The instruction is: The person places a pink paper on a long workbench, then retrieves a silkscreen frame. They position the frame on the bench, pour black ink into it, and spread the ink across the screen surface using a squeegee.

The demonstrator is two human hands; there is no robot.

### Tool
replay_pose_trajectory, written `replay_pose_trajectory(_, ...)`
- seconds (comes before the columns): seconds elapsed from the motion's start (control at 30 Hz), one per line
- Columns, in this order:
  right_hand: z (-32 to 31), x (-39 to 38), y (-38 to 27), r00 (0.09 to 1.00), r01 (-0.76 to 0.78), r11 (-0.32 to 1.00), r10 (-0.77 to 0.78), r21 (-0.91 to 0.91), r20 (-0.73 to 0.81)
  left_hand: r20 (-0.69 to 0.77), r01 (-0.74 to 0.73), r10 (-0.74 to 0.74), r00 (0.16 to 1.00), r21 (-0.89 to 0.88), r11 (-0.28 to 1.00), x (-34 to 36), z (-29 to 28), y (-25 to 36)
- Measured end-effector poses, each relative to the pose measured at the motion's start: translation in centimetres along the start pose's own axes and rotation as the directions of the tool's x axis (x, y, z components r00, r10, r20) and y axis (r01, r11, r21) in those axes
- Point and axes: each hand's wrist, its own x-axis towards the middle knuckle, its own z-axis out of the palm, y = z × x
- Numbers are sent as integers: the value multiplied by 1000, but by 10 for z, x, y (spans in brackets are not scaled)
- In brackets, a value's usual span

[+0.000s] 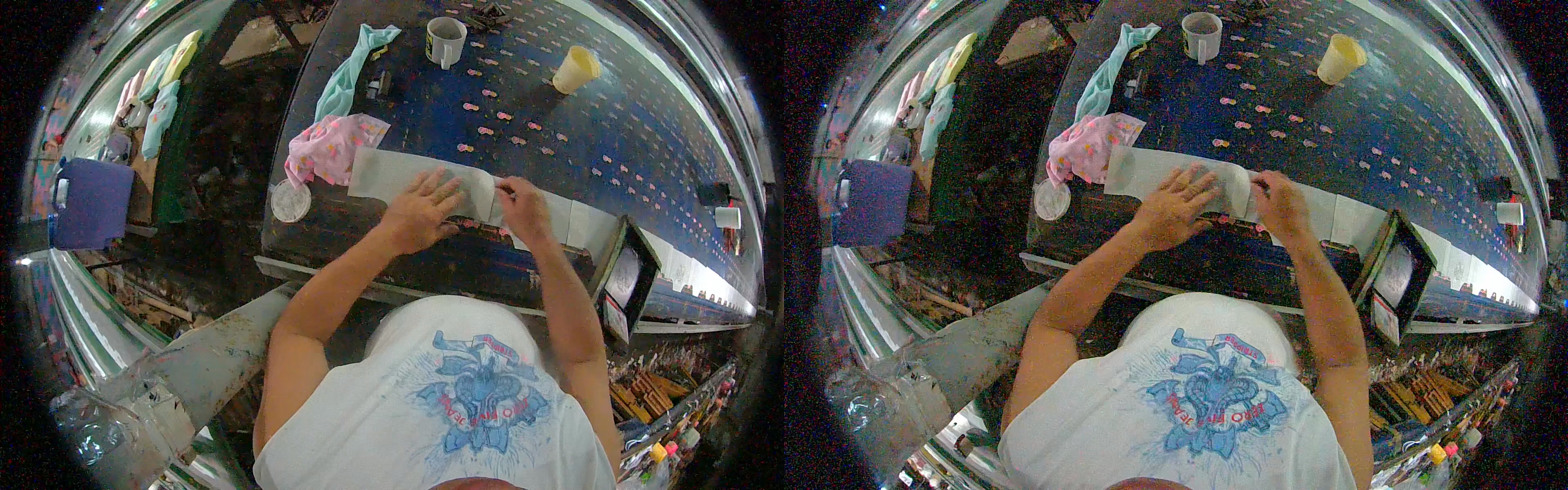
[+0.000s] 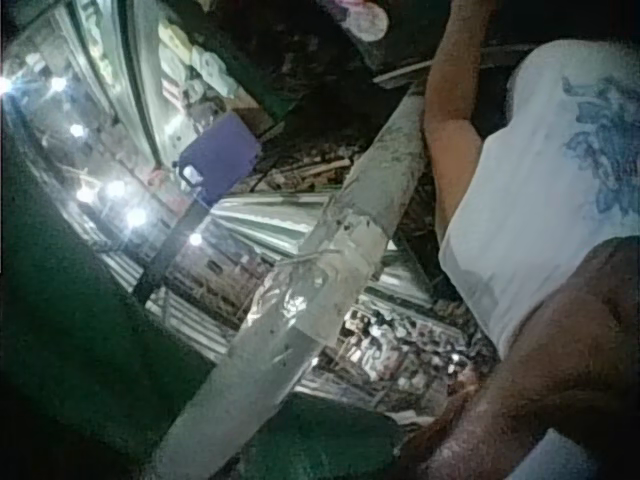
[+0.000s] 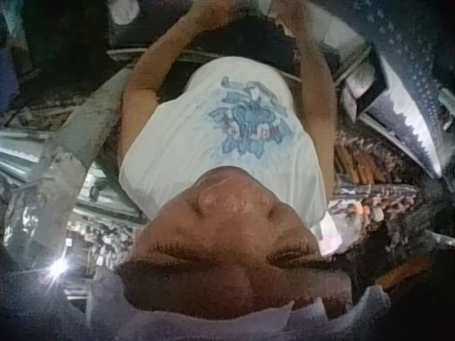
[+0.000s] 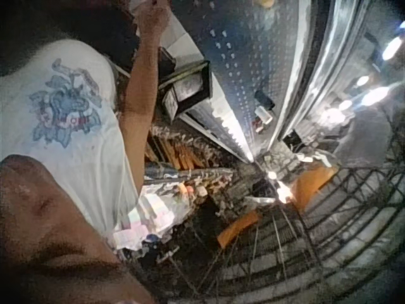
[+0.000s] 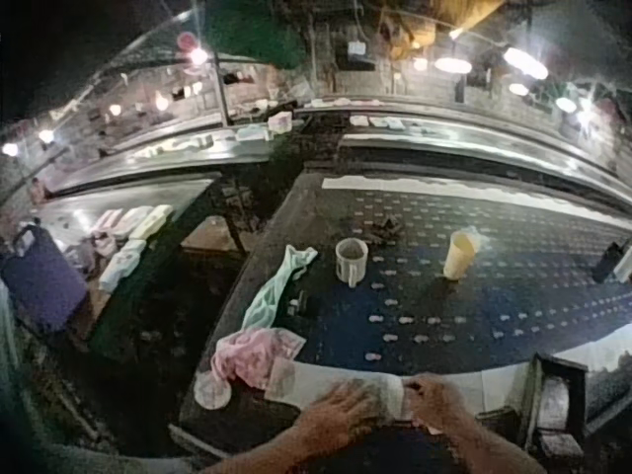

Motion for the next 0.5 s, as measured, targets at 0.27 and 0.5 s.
replay_pose_trajectory(0.27, -93, -8, 57, 978, 172, 754, -56, -634, 199, 155, 69, -93, 984, 155, 985, 51, 24, 21)
replay_pose_trajectory(0.5, -95, -18, 79, 974, 226, 847, -193, -481, 118, 103, 134, -153, 983, 170, 976, 88, 40, 34)
